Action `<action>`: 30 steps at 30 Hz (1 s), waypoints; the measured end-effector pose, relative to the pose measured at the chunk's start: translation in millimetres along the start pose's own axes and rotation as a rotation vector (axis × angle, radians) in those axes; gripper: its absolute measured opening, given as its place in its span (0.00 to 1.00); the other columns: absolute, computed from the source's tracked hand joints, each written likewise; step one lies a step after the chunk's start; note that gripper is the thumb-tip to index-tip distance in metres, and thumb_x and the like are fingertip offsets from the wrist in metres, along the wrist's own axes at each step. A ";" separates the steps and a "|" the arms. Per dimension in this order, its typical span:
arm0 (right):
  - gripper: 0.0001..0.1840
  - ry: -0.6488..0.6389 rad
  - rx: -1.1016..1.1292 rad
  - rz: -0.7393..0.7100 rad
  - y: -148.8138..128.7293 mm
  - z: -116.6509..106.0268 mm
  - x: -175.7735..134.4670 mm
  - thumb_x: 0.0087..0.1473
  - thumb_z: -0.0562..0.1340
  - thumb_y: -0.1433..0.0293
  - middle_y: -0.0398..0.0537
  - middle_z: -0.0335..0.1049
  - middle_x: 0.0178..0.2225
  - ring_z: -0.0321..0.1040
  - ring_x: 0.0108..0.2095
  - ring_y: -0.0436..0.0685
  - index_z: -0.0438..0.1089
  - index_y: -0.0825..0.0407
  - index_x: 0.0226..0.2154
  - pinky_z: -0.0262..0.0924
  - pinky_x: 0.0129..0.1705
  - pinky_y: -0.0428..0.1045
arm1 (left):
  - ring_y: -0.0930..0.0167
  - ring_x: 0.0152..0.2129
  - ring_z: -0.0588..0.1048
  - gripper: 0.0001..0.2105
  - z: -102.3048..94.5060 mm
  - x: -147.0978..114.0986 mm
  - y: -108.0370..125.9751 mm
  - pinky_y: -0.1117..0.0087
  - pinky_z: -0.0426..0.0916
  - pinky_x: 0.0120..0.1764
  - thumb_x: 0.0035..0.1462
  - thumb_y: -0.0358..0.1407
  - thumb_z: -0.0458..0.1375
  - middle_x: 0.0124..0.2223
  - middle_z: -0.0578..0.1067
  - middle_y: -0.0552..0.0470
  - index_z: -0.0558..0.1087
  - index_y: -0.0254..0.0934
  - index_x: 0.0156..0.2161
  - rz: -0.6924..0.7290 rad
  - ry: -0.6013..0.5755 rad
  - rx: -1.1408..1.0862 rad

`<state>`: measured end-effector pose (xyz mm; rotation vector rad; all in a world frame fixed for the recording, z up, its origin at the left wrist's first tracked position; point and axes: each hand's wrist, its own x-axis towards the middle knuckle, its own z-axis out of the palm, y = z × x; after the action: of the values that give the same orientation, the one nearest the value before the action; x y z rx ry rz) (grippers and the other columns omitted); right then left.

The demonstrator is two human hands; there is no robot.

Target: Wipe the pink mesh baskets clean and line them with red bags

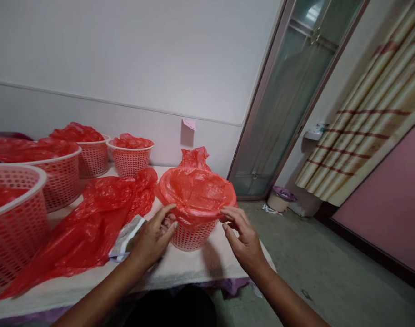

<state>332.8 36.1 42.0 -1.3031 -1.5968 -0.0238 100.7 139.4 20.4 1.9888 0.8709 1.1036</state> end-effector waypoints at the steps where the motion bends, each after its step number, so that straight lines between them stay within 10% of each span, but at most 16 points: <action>1: 0.17 -0.007 -0.052 -0.012 1.6 -3.0 4.7 0.60 0.55 0.74 0.53 0.64 0.51 0.68 0.46 0.56 0.66 0.47 0.51 0.69 0.41 0.51 | 0.71 0.36 0.73 0.21 0.9 0.0 -1.2 0.68 0.70 0.42 0.61 0.40 0.53 0.44 0.74 0.49 0.63 0.41 0.58 0.008 -0.002 -0.004; 8: 0.11 -0.266 -0.291 0.016 20.0 -6.9 26.0 0.57 0.58 0.74 0.49 0.65 0.40 0.66 0.37 0.55 0.68 0.50 0.43 0.66 0.37 0.51 | 0.69 0.39 0.75 0.19 4.9 -26.1 -28.5 0.67 0.71 0.42 0.61 0.42 0.53 0.45 0.73 0.47 0.64 0.40 0.56 -0.057 0.111 -0.119; 19: 0.05 0.021 -0.472 0.064 69.3 -21.0 34.4 0.51 0.58 0.69 0.46 0.62 0.30 0.62 0.32 0.56 0.69 0.52 0.29 0.57 0.35 0.50 | 0.61 0.47 0.75 0.17 36.8 -67.4 -184.5 0.57 0.71 0.50 0.56 0.32 0.53 0.48 0.77 0.41 0.69 0.34 0.51 0.188 0.010 0.457; 30: 0.08 0.120 -0.535 0.195 126.3 -3.5 76.5 0.46 0.56 0.64 0.45 0.61 0.27 0.60 0.31 0.57 0.66 0.50 0.24 0.54 0.36 0.51 | 0.64 0.43 0.72 0.15 50.2 -71.9 -191.9 0.59 0.69 0.46 0.55 0.23 0.51 0.45 0.75 0.48 0.70 0.37 0.46 0.294 -0.024 0.623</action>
<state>436.4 140.5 28.0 -1.8262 -1.4007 -0.4253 73.1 171.8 -186.3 2.7064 1.0184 1.0409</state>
